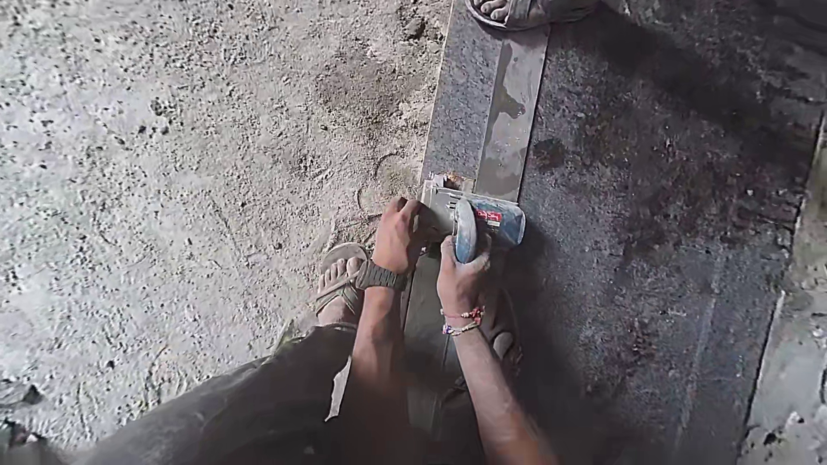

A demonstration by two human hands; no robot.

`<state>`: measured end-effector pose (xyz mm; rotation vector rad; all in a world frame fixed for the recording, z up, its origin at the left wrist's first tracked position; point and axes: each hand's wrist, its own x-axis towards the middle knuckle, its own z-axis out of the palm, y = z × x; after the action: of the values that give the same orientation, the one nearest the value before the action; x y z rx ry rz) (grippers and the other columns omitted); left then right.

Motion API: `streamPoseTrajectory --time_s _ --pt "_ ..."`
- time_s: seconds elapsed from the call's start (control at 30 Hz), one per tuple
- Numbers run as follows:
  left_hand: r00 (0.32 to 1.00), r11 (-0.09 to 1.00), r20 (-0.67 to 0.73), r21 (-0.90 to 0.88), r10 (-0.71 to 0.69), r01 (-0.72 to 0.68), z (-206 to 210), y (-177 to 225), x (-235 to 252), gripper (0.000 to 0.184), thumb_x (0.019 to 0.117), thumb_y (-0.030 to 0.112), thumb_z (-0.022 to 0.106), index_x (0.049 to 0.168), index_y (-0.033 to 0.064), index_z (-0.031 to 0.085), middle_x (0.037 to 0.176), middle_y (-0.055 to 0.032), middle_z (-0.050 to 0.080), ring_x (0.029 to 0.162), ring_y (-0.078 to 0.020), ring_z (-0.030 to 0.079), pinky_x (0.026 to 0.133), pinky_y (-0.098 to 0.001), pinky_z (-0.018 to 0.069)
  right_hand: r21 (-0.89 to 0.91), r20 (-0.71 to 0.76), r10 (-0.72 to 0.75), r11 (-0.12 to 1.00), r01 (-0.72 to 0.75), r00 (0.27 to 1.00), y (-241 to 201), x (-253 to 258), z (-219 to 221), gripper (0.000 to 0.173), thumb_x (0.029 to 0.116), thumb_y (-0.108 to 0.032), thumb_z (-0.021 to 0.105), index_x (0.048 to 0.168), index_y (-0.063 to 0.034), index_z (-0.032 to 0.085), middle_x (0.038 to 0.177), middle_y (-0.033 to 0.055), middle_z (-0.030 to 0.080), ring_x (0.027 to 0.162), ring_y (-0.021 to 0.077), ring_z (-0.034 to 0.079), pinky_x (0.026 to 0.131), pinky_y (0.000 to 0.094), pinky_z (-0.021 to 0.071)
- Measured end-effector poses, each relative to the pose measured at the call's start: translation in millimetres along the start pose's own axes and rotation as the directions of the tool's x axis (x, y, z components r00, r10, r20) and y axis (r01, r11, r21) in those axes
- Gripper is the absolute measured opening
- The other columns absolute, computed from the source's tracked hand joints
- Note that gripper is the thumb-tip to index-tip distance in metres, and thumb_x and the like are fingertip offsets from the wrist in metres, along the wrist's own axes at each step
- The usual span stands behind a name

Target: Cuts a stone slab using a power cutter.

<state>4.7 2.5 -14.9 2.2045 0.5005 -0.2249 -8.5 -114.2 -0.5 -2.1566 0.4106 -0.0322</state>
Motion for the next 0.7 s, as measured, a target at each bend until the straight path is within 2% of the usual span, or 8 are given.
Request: streamPoseTrajectory --time_s 0.13,0.27,0.47,0.5,0.6,0.7 --pt "1.0 1.0 -0.002 0.016 -0.008 0.008 -2 1 3 0.044 0.0783 0.016 0.09 0.114 -0.0026 0.071 0.112 -0.025 0.067 0.107 -0.0391 0.066 0.094 -0.0556 0.0538 0.001 -0.083 -0.051 0.999 0.051 0.995 5 1 8 0.06 0.0791 -0.018 0.075 0.127 0.0119 0.057 0.101 0.019 0.07 0.088 0.018 0.07 0.082 0.0327 0.0576" --pt "0.998 0.999 -0.046 0.013 0.041 -0.041 1 -3 -1 0.041 0.0794 0.016 0.089 0.112 -0.0023 0.071 0.109 -0.0235 0.067 0.1 -0.0367 0.066 0.089 -0.0534 0.0552 -0.008 -0.109 -0.044 0.999 0.043 0.993 6 -1 10 0.06 0.0794 -0.018 0.075 0.128 0.0113 0.056 0.1 0.0197 0.069 0.085 0.0194 0.069 0.08 0.0347 0.0572" --pt "0.997 0.999 -0.06 0.001 0.044 -0.044 0 -2 2 0.04 0.0783 0.014 0.089 0.111 -0.0018 0.072 0.109 -0.0234 0.067 0.1 -0.0366 0.067 0.088 -0.0529 0.0556 0.034 -0.131 -0.068 0.997 0.073 0.989 4 1 12 0.057 0.0802 -0.015 0.075 0.126 0.0122 0.054 0.099 0.0167 0.067 0.084 0.0103 0.067 0.08 0.0237 0.0561" --pt "0.997 0.999 -0.063 -0.006 0.046 -0.046 2 -2 3 0.04 0.0779 0.012 0.089 0.111 -0.0017 0.072 0.111 -0.0239 0.067 0.102 -0.0373 0.067 0.09 -0.0534 0.0556 0.036 -0.128 -0.064 0.997 0.07 0.99 3 1 10 0.057 0.0801 -0.013 0.076 0.125 0.0125 0.054 0.099 0.0167 0.067 0.084 0.01 0.067 0.079 0.0232 0.0564" --pt "1.0 1.0 -0.02 -0.004 -0.017 0.017 -1 3 6 0.043 0.0791 0.012 0.087 0.118 -0.0003 0.071 0.122 -0.0258 0.065 0.117 -0.0399 0.063 0.101 -0.0555 0.0518 0.024 -0.117 -0.086 0.996 0.09 0.989 -2 2 9 0.058 0.0814 -0.009 0.076 0.127 0.0159 0.051 0.105 0.0228 0.065 0.089 0.0146 0.067 0.083 0.0249 0.0558" --pt "0.998 0.998 0.012 -0.011 -0.054 0.054 -5 8 9 0.042 0.0812 0.012 0.084 0.12 0.0013 0.072 0.122 -0.0243 0.066 0.119 -0.0389 0.063 0.103 -0.0545 0.051 0.008 -0.121 -0.127 0.992 0.129 0.985 -3 4 11 0.056 0.0832 -0.009 0.076 0.126 0.0168 0.051 0.106 0.0235 0.065 0.092 0.0117 0.066 0.086 0.0205 0.0535"
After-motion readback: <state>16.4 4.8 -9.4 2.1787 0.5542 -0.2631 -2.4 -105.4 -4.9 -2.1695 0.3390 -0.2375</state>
